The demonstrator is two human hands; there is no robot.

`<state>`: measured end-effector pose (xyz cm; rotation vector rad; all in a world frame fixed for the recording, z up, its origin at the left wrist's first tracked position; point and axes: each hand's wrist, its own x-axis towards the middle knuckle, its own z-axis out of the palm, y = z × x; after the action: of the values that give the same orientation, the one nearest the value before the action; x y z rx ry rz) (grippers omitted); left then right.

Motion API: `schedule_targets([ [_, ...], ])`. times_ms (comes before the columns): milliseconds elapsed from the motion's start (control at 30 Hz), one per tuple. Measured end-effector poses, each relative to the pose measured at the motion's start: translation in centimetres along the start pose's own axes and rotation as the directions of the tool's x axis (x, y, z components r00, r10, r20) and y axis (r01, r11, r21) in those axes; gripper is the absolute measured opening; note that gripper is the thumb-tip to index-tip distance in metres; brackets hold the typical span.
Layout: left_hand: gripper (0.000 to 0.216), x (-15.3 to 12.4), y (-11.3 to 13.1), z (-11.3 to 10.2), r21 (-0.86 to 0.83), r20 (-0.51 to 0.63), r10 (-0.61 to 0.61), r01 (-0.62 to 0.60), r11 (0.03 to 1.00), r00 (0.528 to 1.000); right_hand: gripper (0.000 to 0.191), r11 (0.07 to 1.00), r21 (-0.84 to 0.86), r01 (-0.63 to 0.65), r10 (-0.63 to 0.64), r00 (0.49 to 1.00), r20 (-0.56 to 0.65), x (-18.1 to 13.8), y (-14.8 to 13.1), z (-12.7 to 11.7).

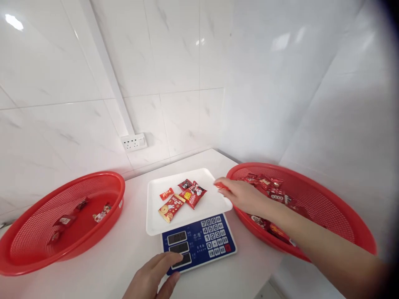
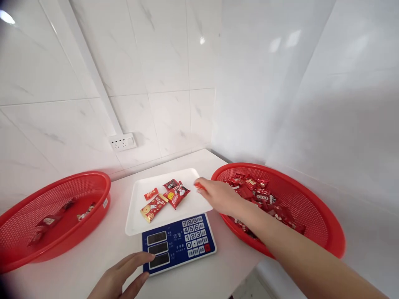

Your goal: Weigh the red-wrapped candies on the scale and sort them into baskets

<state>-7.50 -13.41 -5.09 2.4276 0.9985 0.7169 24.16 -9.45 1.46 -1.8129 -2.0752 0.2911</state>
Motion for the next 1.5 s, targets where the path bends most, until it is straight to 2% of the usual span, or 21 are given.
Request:
schedule_targets([
  [67, 0.023, -0.1, 0.2, -0.3, 0.011, -0.001, 0.005, -0.005, 1.0, 1.0, 0.031, 0.993, 0.003, 0.115, -0.115, 0.993, 0.041, 1.9, -3.1, 1.5],
  [167, 0.024, -0.3, 0.2, -1.2, 0.046, 0.051, 0.005, -0.007, 0.999, 0.999, 0.043, 0.973, -0.062, 0.222, -0.219, 0.975, 0.044, 4.7, -5.5, 3.8],
  [300, 0.026, -0.7, -0.1, -2.6, 0.113, 0.065, -0.082, 0.074, 0.991, 0.995, 0.051, 0.96, -0.104, 0.261, -0.258, 0.965, 0.036, 6.7, -6.0, 5.9],
  [467, 0.028, -0.5, -0.4, -3.7, 0.155, 0.067, -0.211, 0.199, 0.968, 0.975, 0.045, 0.968, -0.05, 0.247, -0.249, 0.968, -0.036, 5.8, -5.1, 6.2],
  [633, 0.027, 3.2, -0.8, -3.7, 0.167, 0.005, -0.176, 0.173, 0.971, 0.984, 0.043, 0.976, -0.029, 0.217, -0.219, 0.973, -0.071, 3.7, -4.5, 6.6],
  [733, 0.028, 6.5, -1.5, -2.9, 0.233, -0.033, -0.131, 0.135, 0.963, 0.991, 0.044, 0.969, -0.035, 0.244, -0.246, 0.966, -0.082, 2.6, -4.5, 7.4],
  [833, 0.031, 8.9, -2.4, -1.5, 0.276, -0.015, -0.124, 0.124, 0.953, 0.992, 0.044, 0.964, -0.043, 0.261, -0.264, 0.961, -0.086, 1.7, -4.6, 7.9],
  [967, 0.023, 10.4, -3.3, -0.5, 0.264, -0.01, -0.139, 0.137, 0.955, 0.99, 0.043, 0.968, -0.063, 0.242, -0.247, 0.966, -0.074, 1.0, -4.6, 7.5],
  [1167, 0.027, 13.0, -3.4, -1.2, 0.23, -0.045, -0.201, 0.206, 0.951, 0.979, 0.045, 0.99, -0.063, 0.129, -0.132, 0.99, -0.049, 1.8, -4.0, 6.6],
  [1333, 0.037, 14.8, -4.0, -1.5, 0.242, 0.05, -0.247, 0.229, 0.943, 0.968, 0.049, 0.996, -0.066, 0.066, -0.065, 0.998, 0.008, 2.7, -3.6, 7.1],
  [1500, 0.062, 13.8, -3.9, -1.4, 0.271, 0.236, -0.281, 0.215, 0.938, 0.93, 0.052, 0.998, -0.052, 0.035, -0.03, 0.996, 0.088, 2.1, -3.7, 6.7],
])
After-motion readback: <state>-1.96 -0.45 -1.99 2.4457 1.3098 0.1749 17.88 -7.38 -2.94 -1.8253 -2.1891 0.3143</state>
